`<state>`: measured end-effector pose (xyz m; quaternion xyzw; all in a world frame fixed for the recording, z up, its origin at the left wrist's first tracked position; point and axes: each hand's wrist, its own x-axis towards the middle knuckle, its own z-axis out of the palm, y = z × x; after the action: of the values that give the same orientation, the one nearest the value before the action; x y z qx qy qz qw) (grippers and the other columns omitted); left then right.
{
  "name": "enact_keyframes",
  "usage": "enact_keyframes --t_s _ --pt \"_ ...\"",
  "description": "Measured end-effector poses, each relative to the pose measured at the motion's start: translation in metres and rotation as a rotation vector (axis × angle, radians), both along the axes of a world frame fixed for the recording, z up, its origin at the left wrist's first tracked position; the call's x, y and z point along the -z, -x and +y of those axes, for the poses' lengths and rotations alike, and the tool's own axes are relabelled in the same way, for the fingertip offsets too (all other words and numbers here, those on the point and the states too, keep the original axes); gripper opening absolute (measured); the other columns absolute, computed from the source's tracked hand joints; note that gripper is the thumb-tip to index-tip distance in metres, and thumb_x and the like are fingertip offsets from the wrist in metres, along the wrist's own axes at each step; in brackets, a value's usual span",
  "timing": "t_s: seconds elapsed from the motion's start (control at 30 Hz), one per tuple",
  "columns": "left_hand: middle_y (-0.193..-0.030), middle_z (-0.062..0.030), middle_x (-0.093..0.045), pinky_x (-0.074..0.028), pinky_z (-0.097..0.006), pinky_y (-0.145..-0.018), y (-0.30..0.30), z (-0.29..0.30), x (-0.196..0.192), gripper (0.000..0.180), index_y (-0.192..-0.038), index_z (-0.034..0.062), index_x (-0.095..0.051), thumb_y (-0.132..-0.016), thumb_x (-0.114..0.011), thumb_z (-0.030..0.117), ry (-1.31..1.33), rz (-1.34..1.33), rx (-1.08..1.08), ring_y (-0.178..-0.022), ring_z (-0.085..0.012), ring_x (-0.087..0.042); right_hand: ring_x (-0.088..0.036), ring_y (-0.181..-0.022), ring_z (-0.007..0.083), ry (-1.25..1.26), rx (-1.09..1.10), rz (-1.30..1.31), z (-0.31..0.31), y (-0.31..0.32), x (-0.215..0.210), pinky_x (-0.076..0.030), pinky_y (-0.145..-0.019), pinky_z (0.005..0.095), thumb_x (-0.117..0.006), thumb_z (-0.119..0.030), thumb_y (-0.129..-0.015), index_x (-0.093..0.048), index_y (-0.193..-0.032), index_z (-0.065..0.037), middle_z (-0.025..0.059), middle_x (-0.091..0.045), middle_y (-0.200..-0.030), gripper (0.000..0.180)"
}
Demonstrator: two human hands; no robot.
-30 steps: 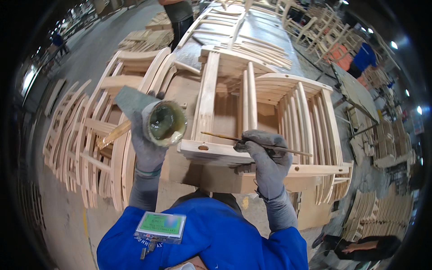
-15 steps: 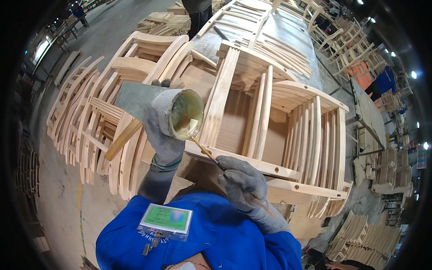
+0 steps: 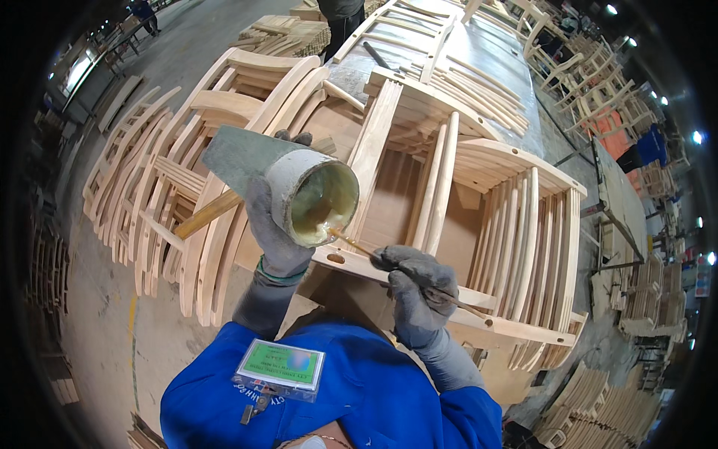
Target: The person applies a liquid finish to wooden chair frames using a brush. They dip the brush into a can, coat the chair parts, and occasionally mix the liquid in the can with a tool while squatting. The person also adds liquid from a bottle into the can during the process.
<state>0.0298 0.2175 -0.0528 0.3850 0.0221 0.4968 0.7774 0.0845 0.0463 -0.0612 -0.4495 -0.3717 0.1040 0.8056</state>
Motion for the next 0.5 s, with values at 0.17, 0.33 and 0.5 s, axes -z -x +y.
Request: enact_keyframes --t_s 0.17,0.33,0.5 --pt "-0.127 -0.0229 -0.043 -0.041 -0.044 -0.096 -0.001 0.009 0.019 0.058 -0.132 -0.0024 -0.034 -0.088 -0.048 0.033 -0.723 0.514 -0.496 -0.114 -0.0335 -0.048 -0.063 -0.086 0.0312 -0.035 -0.050 0.196 -0.001 0.002 0.002 -0.054 -0.079 0.0421 -0.048 0.005 -0.085 -0.047 -0.097 0.001 0.0242 -0.059 -0.097 0.013" --pt "-0.126 -0.0201 -0.045 -0.041 -0.043 -0.097 -0.004 0.023 0.065 0.053 -0.130 -0.0032 -0.035 -0.091 -0.047 0.031 -0.834 0.571 -0.854 -0.113 -0.0322 -0.048 -0.065 -0.083 0.0292 -0.042 -0.138 0.580 0.008 -0.014 -0.011 -0.058 -0.073 0.0401 -0.051 0.002 -0.087 -0.048 -0.097 0.002 0.0224 -0.060 -0.095 0.011" --pt "-0.126 -0.0160 -0.048 -0.038 -0.039 -0.102 -0.021 0.022 0.031 0.047 -0.132 -0.0020 -0.033 -0.098 -0.035 0.031 0.187 0.101 -0.071 -0.115 -0.0251 -0.049 -0.065 -0.085 0.0258 0.226 -0.119 0.448 0.018 -0.092 -0.046 -0.058 -0.073 0.0368 -0.058 -0.006 -0.086 -0.050 -0.099 0.007 0.0197 -0.063 -0.093 0.020"
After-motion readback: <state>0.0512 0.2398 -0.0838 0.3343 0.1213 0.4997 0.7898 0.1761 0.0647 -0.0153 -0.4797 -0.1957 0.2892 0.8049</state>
